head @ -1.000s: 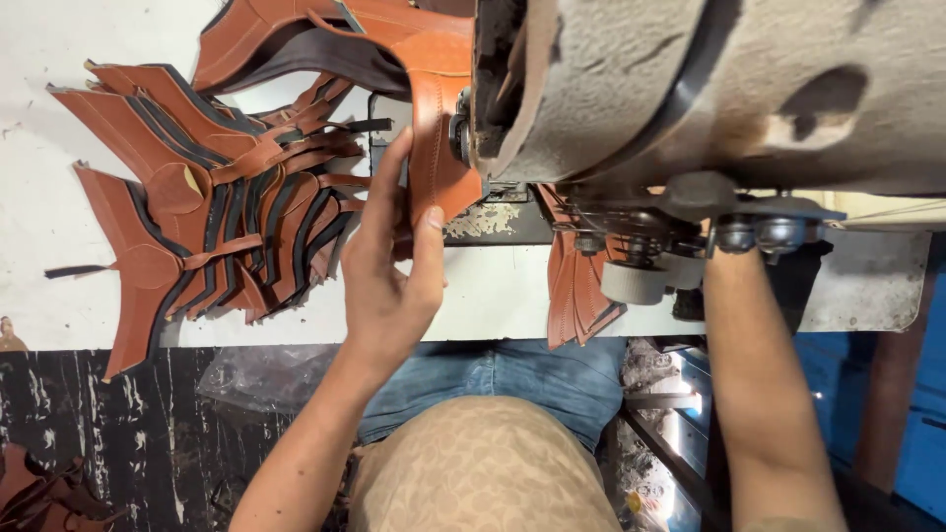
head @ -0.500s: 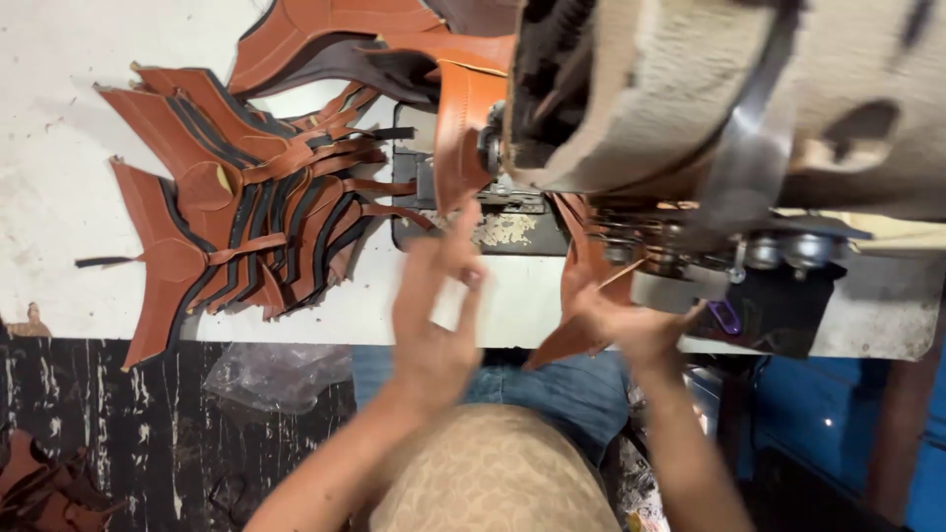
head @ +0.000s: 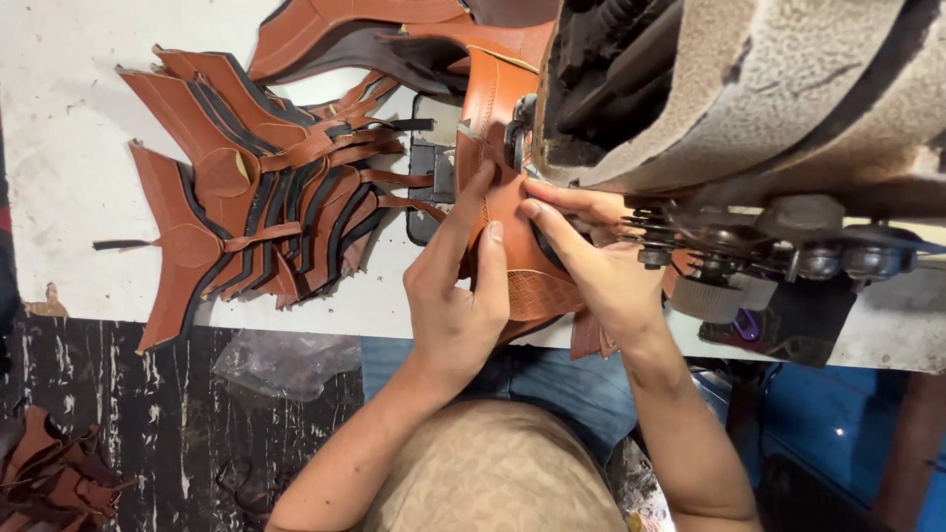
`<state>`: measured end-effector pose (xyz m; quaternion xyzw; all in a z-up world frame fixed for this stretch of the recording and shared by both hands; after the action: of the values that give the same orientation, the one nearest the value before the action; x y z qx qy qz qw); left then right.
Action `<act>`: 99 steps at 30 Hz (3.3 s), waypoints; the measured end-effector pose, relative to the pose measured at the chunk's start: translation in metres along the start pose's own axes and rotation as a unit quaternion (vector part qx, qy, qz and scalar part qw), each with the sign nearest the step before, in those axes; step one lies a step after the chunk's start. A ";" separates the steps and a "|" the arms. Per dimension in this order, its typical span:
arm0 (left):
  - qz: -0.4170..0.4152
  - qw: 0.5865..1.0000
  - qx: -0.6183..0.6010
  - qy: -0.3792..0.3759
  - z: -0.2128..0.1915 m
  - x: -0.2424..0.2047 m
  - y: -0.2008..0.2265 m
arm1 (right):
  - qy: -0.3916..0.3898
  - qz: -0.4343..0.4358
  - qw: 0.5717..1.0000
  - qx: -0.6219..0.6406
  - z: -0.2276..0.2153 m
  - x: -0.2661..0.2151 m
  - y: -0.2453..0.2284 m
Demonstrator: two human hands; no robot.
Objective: Stitching leather shoe components using a sewing machine.
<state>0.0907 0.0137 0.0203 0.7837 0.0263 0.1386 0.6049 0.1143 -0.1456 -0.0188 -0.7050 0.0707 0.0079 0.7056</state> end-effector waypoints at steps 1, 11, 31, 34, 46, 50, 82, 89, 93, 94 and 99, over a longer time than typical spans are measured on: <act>-0.006 1.000 0.007 -0.006 0.000 0.002 -0.002 | 0.008 0.029 0.999 0.015 -0.001 0.000 0.006; -0.026 0.995 0.089 -0.040 0.003 0.015 0.000 | 0.033 0.069 0.997 -0.019 -0.005 -0.002 0.003; 0.193 0.952 0.184 -0.148 -0.024 0.066 0.023 | 0.011 0.105 0.992 0.072 -0.002 -0.003 0.016; 0.224 0.938 0.185 -0.188 -0.020 0.085 0.023 | 0.012 0.076 0.993 0.088 0.003 -0.004 0.009; 0.240 0.926 0.141 -0.254 -0.004 0.127 0.013 | 0.025 -0.046 0.998 -0.045 0.003 -0.011 -0.016; 0.200 0.943 0.102 -0.244 -0.010 0.126 -0.002 | 0.043 -0.090 0.974 -0.204 0.006 -0.011 -0.041; -0.001 1.000 -0.022 -0.014 0.004 -0.042 -0.015 | 0.025 -0.005 0.999 0.038 -0.001 -0.006 0.004; -0.147 0.980 -0.128 -0.047 0.011 -0.056 -0.026 | 0.032 0.016 0.998 0.055 -0.002 -0.004 0.007; -0.156 0.981 -0.103 -0.041 0.006 -0.042 -0.026 | 0.023 -0.016 1.000 -0.009 -0.017 0.008 0.004; -0.140 0.986 -0.078 -0.042 0.004 -0.037 -0.026 | 0.034 -0.033 0.998 -0.031 -0.027 0.012 0.004; -0.070 0.996 -0.005 -0.058 -0.005 -0.013 -0.024 | 0.085 -0.115 0.980 -0.135 -0.056 0.009 0.005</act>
<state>0.0797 0.0220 -0.0044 0.7837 0.0451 0.0499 0.6175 0.1177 -0.2019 -0.0246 -0.7953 0.0472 -0.1240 0.5916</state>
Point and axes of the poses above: each hand's wrist, its own x-axis towards the middle knuckle, its own z-axis out of the palm, y = z × x, the point moved 7 cm from there along x, towards the middle knuckle, and after that the axes turned 6 degrees about y, right-handed, at the moved point
